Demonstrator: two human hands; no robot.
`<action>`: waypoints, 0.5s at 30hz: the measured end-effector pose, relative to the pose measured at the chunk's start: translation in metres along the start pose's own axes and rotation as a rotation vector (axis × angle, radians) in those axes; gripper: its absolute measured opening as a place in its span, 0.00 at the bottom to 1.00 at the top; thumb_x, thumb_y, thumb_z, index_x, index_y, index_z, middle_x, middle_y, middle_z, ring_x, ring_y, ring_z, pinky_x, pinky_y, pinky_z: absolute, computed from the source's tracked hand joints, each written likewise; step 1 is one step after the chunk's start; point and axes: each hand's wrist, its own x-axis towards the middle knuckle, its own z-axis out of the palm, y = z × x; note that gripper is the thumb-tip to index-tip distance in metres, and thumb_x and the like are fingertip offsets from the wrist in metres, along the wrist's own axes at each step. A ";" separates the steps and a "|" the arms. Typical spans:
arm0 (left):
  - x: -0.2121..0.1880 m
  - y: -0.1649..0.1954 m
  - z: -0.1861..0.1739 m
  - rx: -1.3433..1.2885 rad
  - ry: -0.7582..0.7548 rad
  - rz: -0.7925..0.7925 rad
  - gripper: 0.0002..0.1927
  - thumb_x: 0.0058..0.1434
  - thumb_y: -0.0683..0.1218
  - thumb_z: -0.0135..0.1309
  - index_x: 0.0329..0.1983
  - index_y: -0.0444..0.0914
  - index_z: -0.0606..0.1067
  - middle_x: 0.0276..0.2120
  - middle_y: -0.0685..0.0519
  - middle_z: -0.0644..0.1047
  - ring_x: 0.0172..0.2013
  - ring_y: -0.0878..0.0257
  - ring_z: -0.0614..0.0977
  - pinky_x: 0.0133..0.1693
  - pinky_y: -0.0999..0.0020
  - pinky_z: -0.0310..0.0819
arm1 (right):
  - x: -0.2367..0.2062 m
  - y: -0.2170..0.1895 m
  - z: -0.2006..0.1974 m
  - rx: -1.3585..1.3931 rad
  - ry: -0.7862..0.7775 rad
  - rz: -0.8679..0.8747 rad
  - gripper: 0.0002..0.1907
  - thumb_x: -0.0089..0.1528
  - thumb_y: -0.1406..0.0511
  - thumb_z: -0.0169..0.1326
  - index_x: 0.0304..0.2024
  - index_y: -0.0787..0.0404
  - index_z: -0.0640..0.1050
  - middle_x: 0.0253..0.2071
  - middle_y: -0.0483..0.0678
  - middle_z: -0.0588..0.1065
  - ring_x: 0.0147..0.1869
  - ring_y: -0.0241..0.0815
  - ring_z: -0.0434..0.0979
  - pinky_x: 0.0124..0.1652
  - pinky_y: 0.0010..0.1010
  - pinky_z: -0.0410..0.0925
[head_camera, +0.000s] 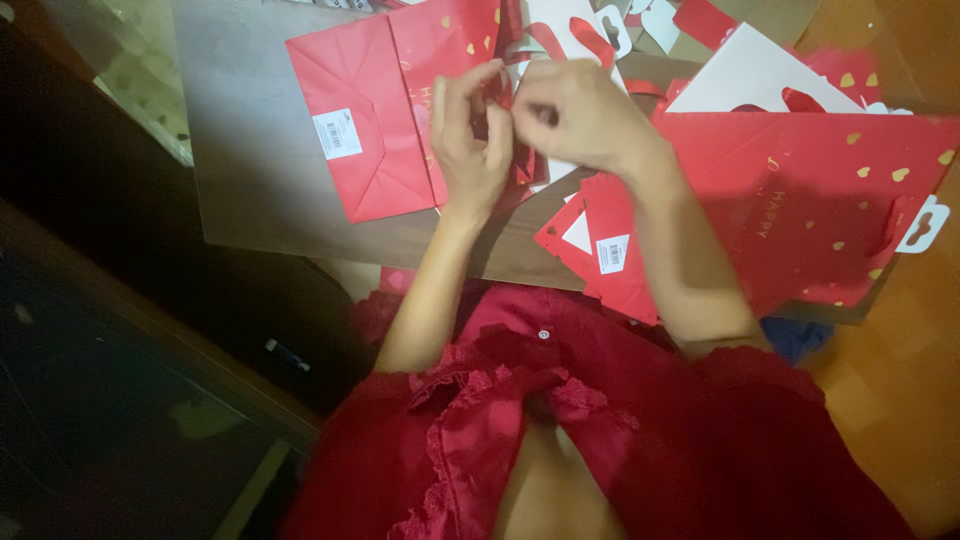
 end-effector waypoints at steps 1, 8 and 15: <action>0.000 0.000 0.000 -0.015 -0.004 0.012 0.20 0.62 0.33 0.50 0.56 0.40 0.74 0.40 0.53 0.71 0.36 0.63 0.75 0.39 0.68 0.71 | 0.001 0.001 -0.001 -0.008 0.063 0.046 0.04 0.61 0.71 0.58 0.35 0.69 0.79 0.33 0.54 0.73 0.36 0.51 0.75 0.37 0.40 0.67; 0.000 -0.001 0.003 -0.045 -0.022 -0.004 0.20 0.63 0.33 0.51 0.57 0.39 0.74 0.46 0.51 0.72 0.45 0.60 0.78 0.47 0.67 0.75 | 0.002 0.012 0.005 -0.171 0.366 -0.059 0.10 0.65 0.71 0.60 0.50 0.65 0.79 0.45 0.51 0.73 0.46 0.50 0.79 0.43 0.40 0.71; -0.002 -0.003 0.004 -0.033 -0.002 0.002 0.19 0.64 0.33 0.52 0.57 0.40 0.74 0.46 0.51 0.73 0.43 0.59 0.78 0.47 0.68 0.75 | 0.013 0.019 0.018 -0.374 0.443 -0.045 0.06 0.65 0.70 0.61 0.41 0.60 0.75 0.41 0.48 0.74 0.40 0.50 0.78 0.36 0.41 0.69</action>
